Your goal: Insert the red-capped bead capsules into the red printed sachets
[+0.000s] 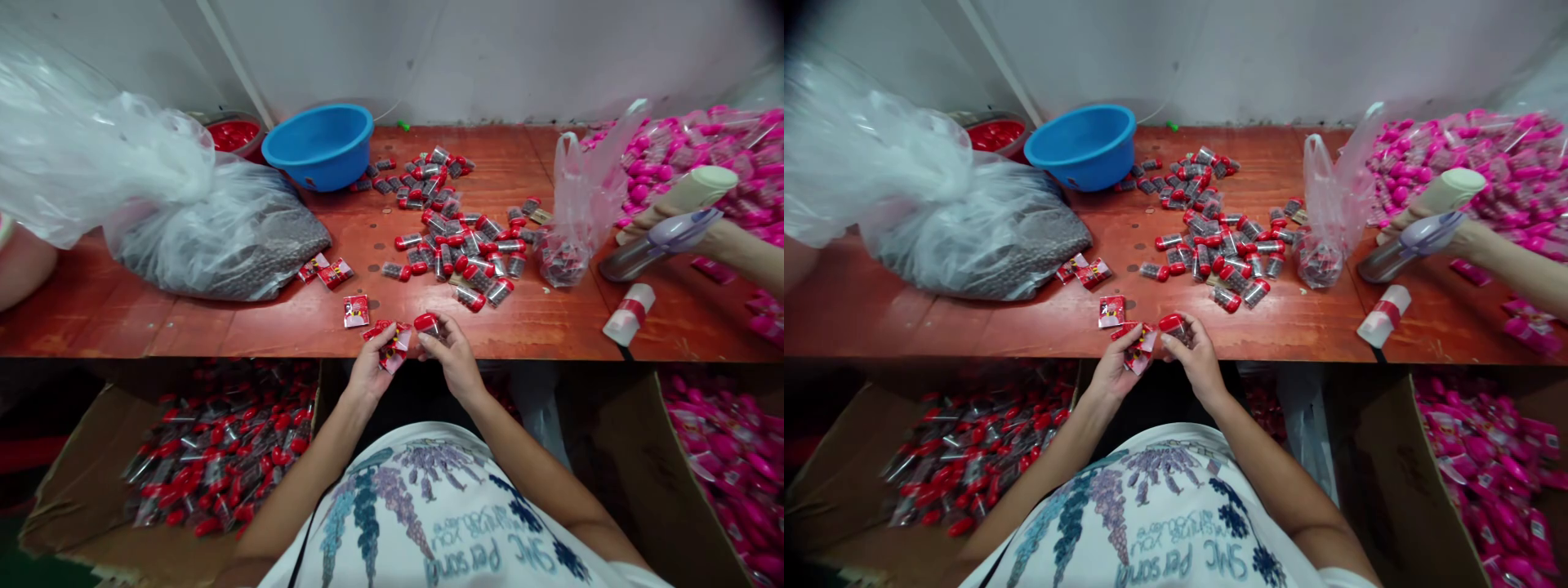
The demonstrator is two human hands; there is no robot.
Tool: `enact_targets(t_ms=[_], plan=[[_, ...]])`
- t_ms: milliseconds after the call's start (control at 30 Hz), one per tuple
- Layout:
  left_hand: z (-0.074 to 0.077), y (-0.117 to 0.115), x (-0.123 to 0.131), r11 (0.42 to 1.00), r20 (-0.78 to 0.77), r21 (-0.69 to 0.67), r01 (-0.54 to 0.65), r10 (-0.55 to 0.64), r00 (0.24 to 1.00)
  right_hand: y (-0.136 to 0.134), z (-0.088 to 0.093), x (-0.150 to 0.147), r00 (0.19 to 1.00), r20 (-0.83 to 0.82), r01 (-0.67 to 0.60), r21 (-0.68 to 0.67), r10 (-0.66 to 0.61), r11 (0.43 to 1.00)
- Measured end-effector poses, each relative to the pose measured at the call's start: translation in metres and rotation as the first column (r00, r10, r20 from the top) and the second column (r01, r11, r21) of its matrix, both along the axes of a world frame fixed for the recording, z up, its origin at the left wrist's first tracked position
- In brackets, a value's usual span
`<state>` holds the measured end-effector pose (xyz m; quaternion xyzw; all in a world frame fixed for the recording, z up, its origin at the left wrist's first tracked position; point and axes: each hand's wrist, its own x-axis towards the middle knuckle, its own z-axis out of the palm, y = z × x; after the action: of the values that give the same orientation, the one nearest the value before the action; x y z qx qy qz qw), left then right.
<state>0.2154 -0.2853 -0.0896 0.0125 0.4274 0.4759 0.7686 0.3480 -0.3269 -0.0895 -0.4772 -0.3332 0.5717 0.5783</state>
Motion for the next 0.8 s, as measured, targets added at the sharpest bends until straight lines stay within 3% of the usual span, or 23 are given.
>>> enact_targets(t_ms=[233,433,667,800], plan=[[-0.001,0.000,-0.003,1.000,0.044,-0.004,-0.013,0.013,0.999,-0.008,0.005,-0.004,0.999,0.032,-0.025,0.002,0.025,1.000],[-0.002,0.000,0.000,0.999,0.023,-0.015,-0.033,0.034,0.999,-0.013,0.005,-0.008,0.977,0.210,-0.037,0.081,0.019,0.996],[-0.008,-0.001,0.000,1.000,0.006,0.013,-0.016,0.016,1.000,-0.011,0.003,-0.006,0.883,0.466,-0.037,0.196,-0.060,0.980],[-0.008,-0.001,-0.001,0.999,-0.039,0.025,-0.036,0.037,0.999,-0.012,0.002,-0.004,0.862,0.507,-0.123,0.162,0.024,0.979]])
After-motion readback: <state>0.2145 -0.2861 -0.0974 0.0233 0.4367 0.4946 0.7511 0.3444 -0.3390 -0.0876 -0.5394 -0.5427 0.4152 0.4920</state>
